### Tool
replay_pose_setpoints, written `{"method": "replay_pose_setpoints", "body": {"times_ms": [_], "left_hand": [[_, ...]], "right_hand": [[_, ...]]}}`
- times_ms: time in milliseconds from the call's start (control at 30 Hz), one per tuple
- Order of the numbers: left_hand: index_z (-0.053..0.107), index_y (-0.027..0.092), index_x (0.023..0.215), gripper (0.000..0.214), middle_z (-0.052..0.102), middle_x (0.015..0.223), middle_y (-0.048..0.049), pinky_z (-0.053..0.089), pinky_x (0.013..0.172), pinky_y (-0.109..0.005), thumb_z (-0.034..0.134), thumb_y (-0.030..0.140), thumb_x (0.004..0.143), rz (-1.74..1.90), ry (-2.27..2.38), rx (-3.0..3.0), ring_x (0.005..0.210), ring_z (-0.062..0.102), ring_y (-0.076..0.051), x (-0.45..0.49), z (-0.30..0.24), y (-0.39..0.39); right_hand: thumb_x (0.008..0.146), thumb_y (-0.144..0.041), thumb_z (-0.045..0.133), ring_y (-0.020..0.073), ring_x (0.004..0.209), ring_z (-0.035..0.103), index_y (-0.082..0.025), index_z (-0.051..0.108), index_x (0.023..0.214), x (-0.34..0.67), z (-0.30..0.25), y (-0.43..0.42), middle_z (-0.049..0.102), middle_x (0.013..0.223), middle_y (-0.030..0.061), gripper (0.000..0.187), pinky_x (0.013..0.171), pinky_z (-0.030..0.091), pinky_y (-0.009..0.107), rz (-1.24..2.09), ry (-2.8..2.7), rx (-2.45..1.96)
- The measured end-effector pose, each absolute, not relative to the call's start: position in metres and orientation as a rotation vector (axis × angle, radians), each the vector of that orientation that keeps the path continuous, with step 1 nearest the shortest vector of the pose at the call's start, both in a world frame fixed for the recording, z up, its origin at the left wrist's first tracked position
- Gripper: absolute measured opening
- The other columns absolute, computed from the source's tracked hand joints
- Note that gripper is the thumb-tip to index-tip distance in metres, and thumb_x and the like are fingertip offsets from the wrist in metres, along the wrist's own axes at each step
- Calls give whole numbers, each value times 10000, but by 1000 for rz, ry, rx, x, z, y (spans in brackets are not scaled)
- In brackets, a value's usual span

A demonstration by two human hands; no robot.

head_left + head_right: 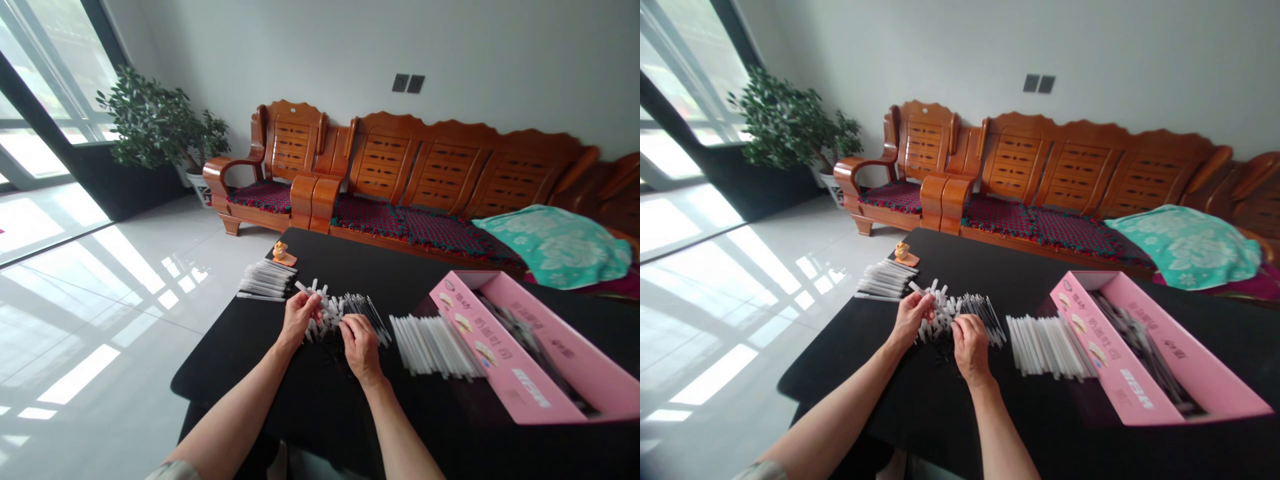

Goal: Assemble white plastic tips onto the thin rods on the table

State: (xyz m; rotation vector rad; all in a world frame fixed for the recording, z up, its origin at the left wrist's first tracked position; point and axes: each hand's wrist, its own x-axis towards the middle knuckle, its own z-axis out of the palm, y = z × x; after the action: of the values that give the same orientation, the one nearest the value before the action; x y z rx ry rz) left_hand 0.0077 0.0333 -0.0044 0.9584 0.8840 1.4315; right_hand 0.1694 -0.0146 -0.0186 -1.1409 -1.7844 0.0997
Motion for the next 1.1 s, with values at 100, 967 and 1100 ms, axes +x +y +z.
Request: {"method": "replay_pose_setpoints", "body": {"times_ms": [100,967,1100], "left_hand": [[633,118,760,392,608,542,-6,420,390,-202,764,486,725,1433,887,966,403,530,-100,7,-5,34],[633,131,767,377,602,539,14,428,419,-218,740,491,745,1476,898,964,429,539,-108,1,-10,38],[633,126,776,379,599,546,15,429,427,-211,744,486,738,1518,905,934,446,544,-105,-4,-11,42]], "right_hand": [[934,-179,514,210,872,597,-192,613,895,169,-18,-15,644,880,76,107,806,512,376,84,-1768,-1142],[930,-199,519,222,947,587,-181,647,994,171,-17,-17,652,965,91,144,881,487,406,48,-1780,-1168],[940,-173,487,207,927,589,-187,648,889,177,-16,-15,655,936,83,170,870,491,385,37,-1774,-1172]]}}
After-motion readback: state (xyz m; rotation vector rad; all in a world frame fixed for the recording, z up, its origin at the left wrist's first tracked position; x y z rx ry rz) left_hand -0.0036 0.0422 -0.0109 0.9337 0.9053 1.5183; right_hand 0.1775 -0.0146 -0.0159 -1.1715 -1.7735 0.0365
